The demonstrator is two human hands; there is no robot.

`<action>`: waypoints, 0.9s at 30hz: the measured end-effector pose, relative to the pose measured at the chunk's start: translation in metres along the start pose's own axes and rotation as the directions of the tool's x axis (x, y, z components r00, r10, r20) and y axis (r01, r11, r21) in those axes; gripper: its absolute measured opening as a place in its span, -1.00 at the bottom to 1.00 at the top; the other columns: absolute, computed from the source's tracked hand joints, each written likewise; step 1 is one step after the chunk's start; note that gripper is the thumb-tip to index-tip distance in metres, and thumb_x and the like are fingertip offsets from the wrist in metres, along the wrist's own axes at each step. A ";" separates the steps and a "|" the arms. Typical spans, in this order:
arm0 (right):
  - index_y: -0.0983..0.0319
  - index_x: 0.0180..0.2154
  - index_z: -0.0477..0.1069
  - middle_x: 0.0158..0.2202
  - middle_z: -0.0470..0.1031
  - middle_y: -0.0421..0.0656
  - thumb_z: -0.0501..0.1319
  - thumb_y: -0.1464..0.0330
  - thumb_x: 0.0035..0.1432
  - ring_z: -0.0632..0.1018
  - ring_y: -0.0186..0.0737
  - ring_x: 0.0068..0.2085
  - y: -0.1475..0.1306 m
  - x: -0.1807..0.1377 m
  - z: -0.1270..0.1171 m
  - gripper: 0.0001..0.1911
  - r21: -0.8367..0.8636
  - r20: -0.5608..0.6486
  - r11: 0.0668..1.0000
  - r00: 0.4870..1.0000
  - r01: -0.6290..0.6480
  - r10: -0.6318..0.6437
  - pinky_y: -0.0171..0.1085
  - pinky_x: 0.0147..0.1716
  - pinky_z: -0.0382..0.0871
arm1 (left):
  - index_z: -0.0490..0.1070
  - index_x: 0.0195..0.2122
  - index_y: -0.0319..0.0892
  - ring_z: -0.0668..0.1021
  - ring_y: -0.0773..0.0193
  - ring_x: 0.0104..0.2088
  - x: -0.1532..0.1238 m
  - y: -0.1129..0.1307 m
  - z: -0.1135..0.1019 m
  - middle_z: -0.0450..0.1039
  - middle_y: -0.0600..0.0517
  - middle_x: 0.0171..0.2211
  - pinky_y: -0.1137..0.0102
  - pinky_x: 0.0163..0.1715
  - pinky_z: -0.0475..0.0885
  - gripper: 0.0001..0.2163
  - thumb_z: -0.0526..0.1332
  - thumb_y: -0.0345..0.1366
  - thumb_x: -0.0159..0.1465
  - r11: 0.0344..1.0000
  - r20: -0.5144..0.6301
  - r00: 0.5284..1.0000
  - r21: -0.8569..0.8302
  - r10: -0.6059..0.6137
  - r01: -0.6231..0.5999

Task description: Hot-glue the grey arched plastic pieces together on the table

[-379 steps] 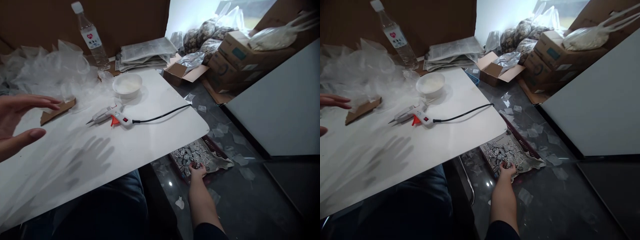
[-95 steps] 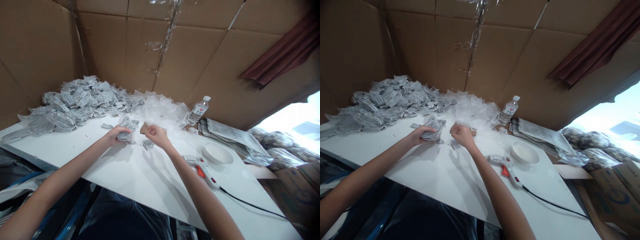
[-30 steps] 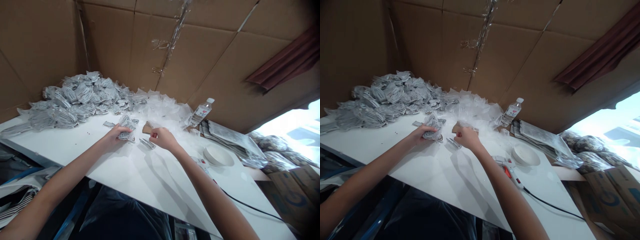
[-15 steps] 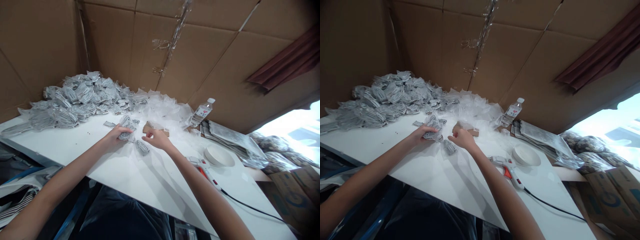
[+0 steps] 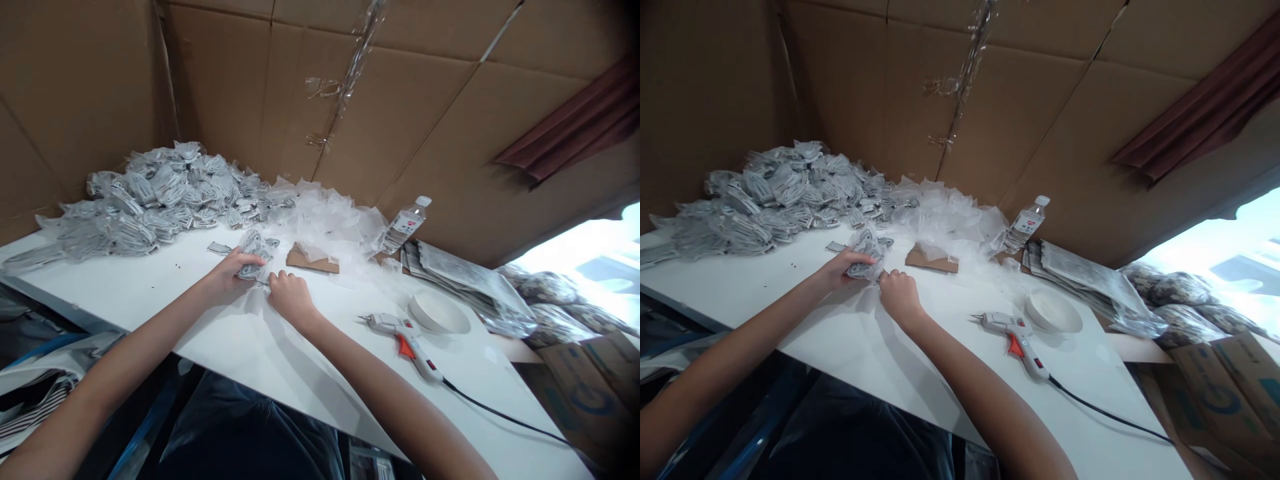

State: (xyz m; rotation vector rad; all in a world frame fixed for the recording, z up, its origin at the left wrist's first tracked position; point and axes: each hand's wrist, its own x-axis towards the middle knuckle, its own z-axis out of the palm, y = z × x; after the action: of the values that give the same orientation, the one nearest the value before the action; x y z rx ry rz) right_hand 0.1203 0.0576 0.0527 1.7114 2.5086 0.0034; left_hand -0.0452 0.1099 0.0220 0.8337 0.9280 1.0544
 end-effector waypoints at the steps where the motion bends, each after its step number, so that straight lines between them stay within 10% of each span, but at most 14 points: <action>1: 0.28 0.01 0.42 -0.05 0.49 -0.07 0.20 0.22 0.34 0.54 -0.21 -0.09 0.002 0.001 0.001 -0.68 0.003 0.004 1.000 1.000 0.001 -0.001 -0.10 -0.08 0.49 | 0.43 -0.03 -0.26 0.58 0.30 -0.29 0.000 0.000 0.000 0.51 -0.02 -0.17 0.35 -0.31 0.57 -0.78 0.24 -0.23 0.39 1.000 -0.003 1.000 -0.002 0.004 -0.004; 11: 0.26 -0.34 0.45 -0.17 0.52 -0.13 0.14 0.44 0.25 0.53 -0.28 -0.19 0.060 -0.003 -0.031 -0.87 0.335 -0.157 0.940 0.988 0.065 -0.012 -0.26 -0.16 0.37 | 0.45 -0.10 -0.20 0.65 0.15 -0.35 -0.002 0.007 0.003 0.59 -0.01 -0.29 0.30 -0.36 0.59 -0.48 0.53 -0.46 -0.12 1.000 -0.029 0.999 -0.001 0.029 -0.029; 22: 0.25 -0.42 0.38 -0.51 0.38 -0.28 0.15 0.34 0.23 0.40 -0.39 -0.48 0.088 0.004 -0.029 -0.82 0.844 -0.120 0.535 0.986 0.041 0.114 -0.37 -0.46 0.29 | 0.45 -0.08 -0.20 0.65 0.14 -0.34 -0.001 0.004 0.005 0.59 -0.02 -0.29 0.30 -0.35 0.60 -0.51 0.49 -0.47 -0.07 1.000 -0.042 0.999 0.026 0.003 -0.002; 27: 0.30 -0.28 0.41 -0.41 0.39 -0.27 0.23 0.23 0.30 0.39 -0.44 -0.47 0.113 0.019 -0.031 -0.76 0.945 -0.023 0.318 0.953 -0.079 0.303 -0.39 -0.48 0.34 | 0.42 0.02 -0.23 0.61 0.26 -0.27 -0.006 0.007 0.008 0.54 -0.02 -0.16 0.34 -0.32 0.59 -0.69 0.35 -0.41 0.25 0.998 -0.068 0.998 0.063 -0.017 0.021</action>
State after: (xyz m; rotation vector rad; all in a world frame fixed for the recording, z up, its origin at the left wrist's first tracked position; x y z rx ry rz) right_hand 0.2158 0.1189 0.0891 2.4164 2.5118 -1.7038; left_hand -0.0417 0.1050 0.0330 0.8447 1.0293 1.0459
